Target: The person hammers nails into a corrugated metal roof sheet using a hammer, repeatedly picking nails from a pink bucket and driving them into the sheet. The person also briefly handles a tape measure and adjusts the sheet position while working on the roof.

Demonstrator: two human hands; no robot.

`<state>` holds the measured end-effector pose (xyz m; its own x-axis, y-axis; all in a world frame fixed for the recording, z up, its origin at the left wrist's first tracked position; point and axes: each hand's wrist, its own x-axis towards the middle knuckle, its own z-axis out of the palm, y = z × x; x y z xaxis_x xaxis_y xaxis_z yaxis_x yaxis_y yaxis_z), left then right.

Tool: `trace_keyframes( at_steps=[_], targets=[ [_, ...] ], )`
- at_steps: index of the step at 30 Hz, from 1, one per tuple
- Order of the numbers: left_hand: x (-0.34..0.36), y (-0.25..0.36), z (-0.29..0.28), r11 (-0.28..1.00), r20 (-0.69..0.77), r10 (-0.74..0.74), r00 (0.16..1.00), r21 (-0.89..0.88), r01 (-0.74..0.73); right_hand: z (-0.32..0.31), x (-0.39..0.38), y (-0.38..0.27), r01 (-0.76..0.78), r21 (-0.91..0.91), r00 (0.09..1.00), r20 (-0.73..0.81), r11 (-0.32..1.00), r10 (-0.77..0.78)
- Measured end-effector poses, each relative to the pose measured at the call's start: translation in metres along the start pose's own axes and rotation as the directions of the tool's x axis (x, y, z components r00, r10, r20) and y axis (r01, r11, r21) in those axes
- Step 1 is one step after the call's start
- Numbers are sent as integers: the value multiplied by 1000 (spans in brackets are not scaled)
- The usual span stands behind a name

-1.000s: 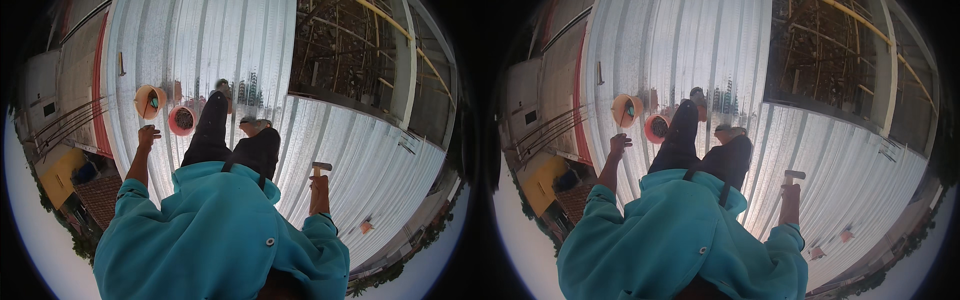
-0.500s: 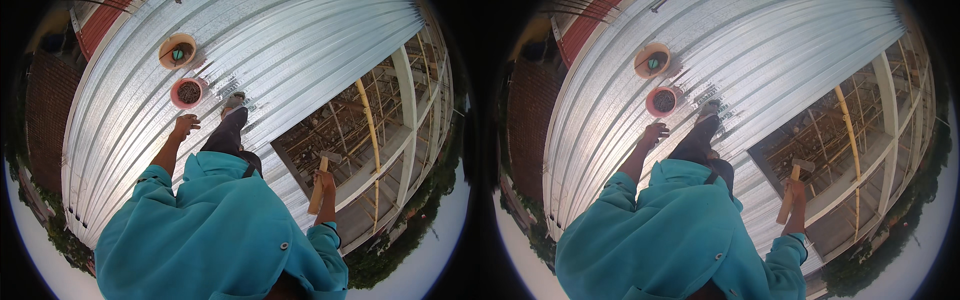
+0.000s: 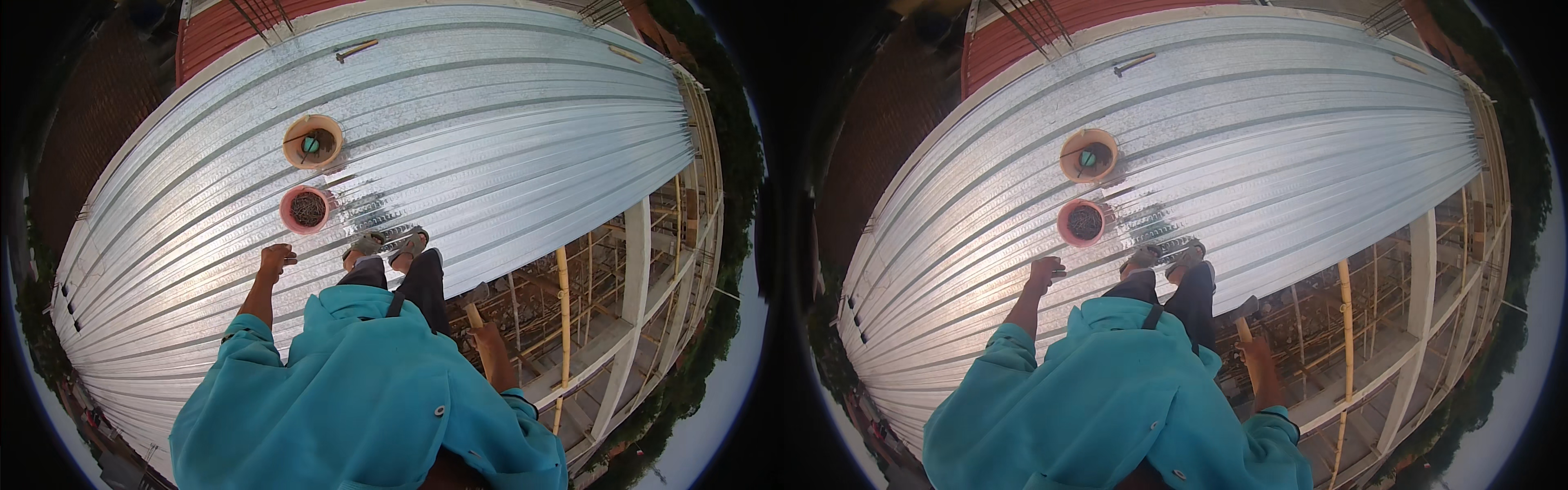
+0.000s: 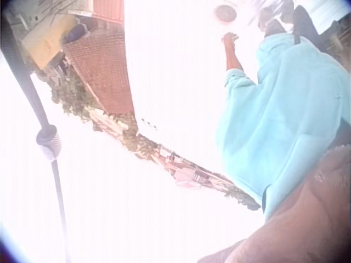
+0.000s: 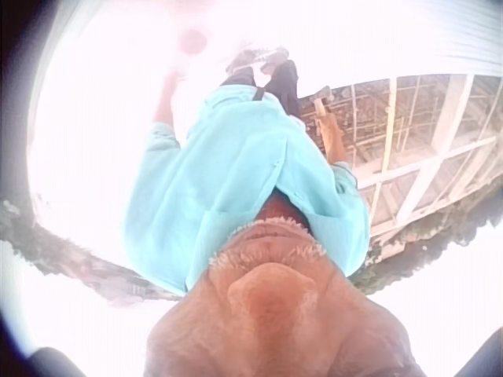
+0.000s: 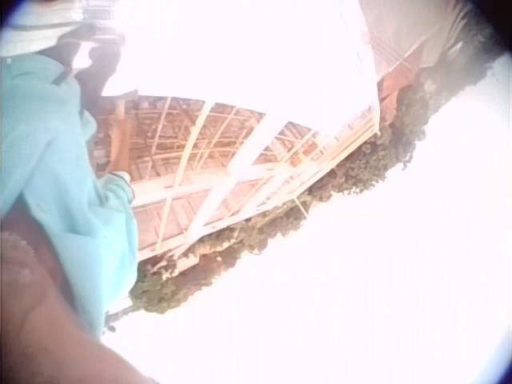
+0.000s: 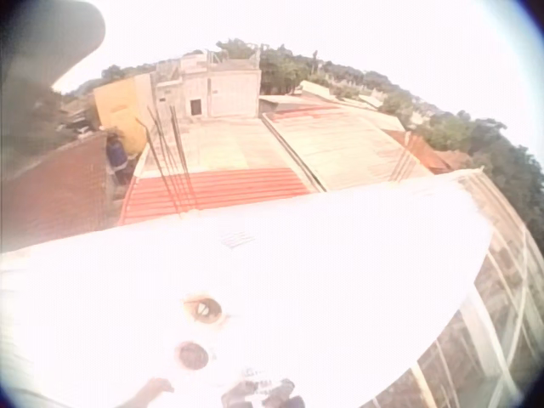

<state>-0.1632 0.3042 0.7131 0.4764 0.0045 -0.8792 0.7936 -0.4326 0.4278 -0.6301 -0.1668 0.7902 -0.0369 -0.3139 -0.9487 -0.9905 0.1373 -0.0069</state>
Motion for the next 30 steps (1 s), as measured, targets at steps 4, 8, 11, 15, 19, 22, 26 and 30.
trace_keyframes(
  at_steps=[4,8,11,15,19,22,26,30],
  targets=[
    [-24,-18,10,983,-115,-145,983,94,156,-21,-11,-38,29,-33,997,-70,999,-31],
    [-44,-10,63,986,-146,-160,976,-80,149,-70,26,-50,79,-71,995,-62,994,-83],
    [-60,46,127,961,-80,-64,995,-274,40,-119,65,-63,85,-88,995,-44,992,-89],
    [-67,62,177,863,-28,5,1000,-505,-18,-192,109,-97,94,-148,994,-35,984,-100],
    [-60,28,191,745,-50,-96,994,-666,38,-253,142,-157,80,-216,994,-54,973,-94],
    [-60,-12,186,705,-144,-243,959,-706,73,-284,154,-210,82,-302,992,-70,950,-108],
    [-73,-81,203,616,-184,-441,878,-774,148,-298,135,-304,70,-566,986,-85,821,-143],
    [-88,-124,255,424,-139,-581,802,-893,153,-265,99,-429,68,-808,978,-63,585,-200]
  ],
)
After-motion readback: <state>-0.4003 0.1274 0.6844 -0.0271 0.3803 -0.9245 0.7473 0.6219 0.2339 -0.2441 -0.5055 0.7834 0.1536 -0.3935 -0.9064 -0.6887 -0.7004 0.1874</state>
